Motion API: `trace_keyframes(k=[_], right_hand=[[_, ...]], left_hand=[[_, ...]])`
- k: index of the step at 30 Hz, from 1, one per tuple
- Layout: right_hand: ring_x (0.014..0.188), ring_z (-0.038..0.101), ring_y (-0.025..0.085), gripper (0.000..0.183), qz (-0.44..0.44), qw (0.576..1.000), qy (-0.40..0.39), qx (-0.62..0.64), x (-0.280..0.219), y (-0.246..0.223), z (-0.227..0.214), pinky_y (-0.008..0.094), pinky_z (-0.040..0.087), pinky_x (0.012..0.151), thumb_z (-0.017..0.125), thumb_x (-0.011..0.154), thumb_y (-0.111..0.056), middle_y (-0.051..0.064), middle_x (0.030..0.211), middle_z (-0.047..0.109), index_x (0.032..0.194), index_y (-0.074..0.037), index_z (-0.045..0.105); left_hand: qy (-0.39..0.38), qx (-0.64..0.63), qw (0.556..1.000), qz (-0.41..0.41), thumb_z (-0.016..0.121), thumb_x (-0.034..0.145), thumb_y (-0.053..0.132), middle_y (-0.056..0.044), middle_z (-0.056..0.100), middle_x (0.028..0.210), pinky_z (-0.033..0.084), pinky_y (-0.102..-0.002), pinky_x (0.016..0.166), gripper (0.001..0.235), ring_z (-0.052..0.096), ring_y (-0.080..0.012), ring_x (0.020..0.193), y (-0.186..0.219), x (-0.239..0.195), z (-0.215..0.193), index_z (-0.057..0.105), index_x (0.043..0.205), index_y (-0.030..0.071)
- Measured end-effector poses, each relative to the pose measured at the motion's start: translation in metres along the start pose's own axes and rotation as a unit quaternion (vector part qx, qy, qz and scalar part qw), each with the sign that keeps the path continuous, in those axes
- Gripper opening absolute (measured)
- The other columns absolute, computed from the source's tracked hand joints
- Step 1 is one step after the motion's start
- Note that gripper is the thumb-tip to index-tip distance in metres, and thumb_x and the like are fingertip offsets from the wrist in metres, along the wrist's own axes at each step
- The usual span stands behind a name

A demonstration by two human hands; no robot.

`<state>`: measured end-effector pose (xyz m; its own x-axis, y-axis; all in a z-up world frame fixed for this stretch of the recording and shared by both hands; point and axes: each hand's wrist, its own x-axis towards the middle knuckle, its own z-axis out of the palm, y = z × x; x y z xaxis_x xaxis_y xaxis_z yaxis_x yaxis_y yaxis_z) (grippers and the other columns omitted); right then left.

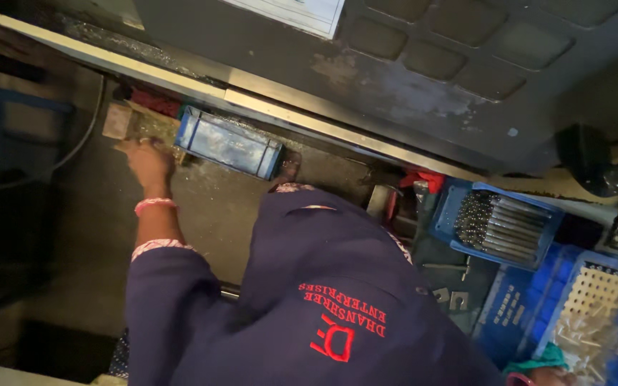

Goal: The person opens the CNC machine door, removes a metal rod from the chuck, and places it into a blue crate. They then wipe the machine door with a cloth and close it. The person repeats the process of removing another metal rod and placing it into the crate.

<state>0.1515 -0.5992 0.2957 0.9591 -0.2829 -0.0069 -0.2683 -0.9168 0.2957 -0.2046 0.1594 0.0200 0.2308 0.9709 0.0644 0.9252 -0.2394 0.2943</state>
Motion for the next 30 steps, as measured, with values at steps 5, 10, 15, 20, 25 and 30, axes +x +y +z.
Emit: trace_keyframes(k=[5,10,15,20,25,30], right_hand=[[0.087,0.07,0.023,0.013,0.021,0.999,0.005,0.031,-0.002,0.0,0.008,0.039,0.058,0.072,0.061,0.098,-0.018,0.008,0.104,0.065,0.107,-0.008,0.059],[0.087,0.069,0.023,0.012,0.059,0.997,0.019,0.056,-0.005,0.021,0.018,0.039,0.058,0.073,0.061,0.098,-0.016,0.008,0.105,0.064,0.107,-0.008,0.058],[0.088,0.068,0.023,0.011,0.078,0.992,0.034,0.089,0.004,0.037,0.037,0.039,0.058,0.075,0.062,0.098,-0.013,0.008,0.105,0.063,0.107,-0.008,0.057],[0.089,0.067,0.023,0.012,0.095,0.984,0.052,0.14,0.014,0.045,0.056,0.039,0.059,0.077,0.062,0.098,-0.011,0.008,0.105,0.061,0.107,-0.009,0.055],[0.09,0.066,0.023,0.013,0.123,0.97,0.081,0.196,0.017,0.051,0.058,0.039,0.059,0.078,0.063,0.098,-0.008,0.008,0.106,0.06,0.107,-0.009,0.054],[0.091,0.065,0.023,0.015,0.157,0.948,0.125,0.248,0.023,0.062,0.035,0.039,0.059,0.08,0.064,0.097,-0.006,0.008,0.106,0.059,0.107,-0.009,0.053]], left_hand=[[-0.175,-0.063,0.974,0.134,0.077,0.075,0.02,-0.016,0.071,0.117,0.051,-0.044,0.1,0.026,0.066,-0.036,0.113,0.071,-0.047,0.065,0.075,0.098,0.007],[-0.442,-0.043,0.851,0.281,0.071,0.084,0.017,-0.017,0.068,0.12,0.051,-0.045,0.1,0.022,0.064,-0.036,0.113,0.203,-0.096,0.069,0.078,0.103,0.012],[-0.305,-0.319,0.74,0.507,0.065,0.089,0.002,-0.011,0.068,0.117,0.052,-0.043,0.099,0.022,0.065,-0.033,0.113,0.323,-0.1,-0.049,0.071,0.108,0.01],[-0.077,-0.438,0.641,0.625,0.069,0.084,0.001,-0.009,0.064,0.134,0.051,-0.046,0.101,0.032,0.063,-0.0316,0.12,0.415,-0.072,-0.172,0.066,0.114,0.009],[0.097,-0.411,0.638,0.644,0.072,0.093,0.002,-0.009,0.052,0.153,0.042,-0.05,0.121,0.042,0.053,-0.0294,0.142,0.487,-0.016,-0.242,0.062,0.133,0.012],[0.151,-0.321,0.737,0.575,0.07,0.101,0.024,-0.008,0.041,0.159,0.023,-0.055,0.128,0.058,0.036,-0.0326,0.15,0.561,0.034,-0.272,0.05,0.155,0.023]])
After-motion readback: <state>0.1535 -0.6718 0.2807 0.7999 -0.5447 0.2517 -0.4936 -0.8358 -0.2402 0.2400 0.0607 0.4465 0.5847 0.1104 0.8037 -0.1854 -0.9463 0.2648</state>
